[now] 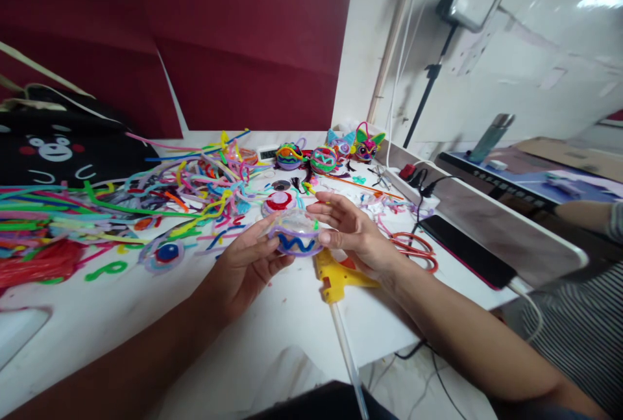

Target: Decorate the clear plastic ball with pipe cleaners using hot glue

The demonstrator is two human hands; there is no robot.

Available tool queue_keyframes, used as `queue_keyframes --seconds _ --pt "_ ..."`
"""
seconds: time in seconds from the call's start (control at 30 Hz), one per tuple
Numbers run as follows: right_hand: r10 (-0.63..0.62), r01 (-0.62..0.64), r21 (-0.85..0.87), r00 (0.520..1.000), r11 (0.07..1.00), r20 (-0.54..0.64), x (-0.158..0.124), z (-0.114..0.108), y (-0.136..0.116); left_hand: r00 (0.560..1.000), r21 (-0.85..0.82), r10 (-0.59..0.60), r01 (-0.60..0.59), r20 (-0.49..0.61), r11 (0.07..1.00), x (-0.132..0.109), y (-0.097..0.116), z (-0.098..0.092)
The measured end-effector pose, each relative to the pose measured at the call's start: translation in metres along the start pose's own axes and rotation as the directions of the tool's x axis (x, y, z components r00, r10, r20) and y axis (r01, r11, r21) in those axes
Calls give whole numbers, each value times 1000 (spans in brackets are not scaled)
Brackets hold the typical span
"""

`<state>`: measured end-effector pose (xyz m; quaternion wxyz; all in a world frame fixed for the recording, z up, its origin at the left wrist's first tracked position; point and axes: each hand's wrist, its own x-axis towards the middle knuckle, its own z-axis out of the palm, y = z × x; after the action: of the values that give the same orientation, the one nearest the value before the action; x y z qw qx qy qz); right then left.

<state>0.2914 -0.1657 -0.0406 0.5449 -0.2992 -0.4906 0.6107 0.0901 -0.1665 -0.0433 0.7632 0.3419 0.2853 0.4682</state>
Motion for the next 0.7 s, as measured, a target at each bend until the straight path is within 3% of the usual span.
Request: queue_keyframes --seconds 0.3,0.57,0.7 --pt "-88 86 -46 995 995 -50 0 -3 -7 998 44 25 -22 -53 999 1 -2 3" --pt "-137 141 -337 990 931 36 -3 4 -4 995 177 98 -91 -28 980 -2 -7 4" --pt "-137 148 -372 989 916 56 -3 13 -2 994 214 112 -107 -7 971 -3 -9 3"
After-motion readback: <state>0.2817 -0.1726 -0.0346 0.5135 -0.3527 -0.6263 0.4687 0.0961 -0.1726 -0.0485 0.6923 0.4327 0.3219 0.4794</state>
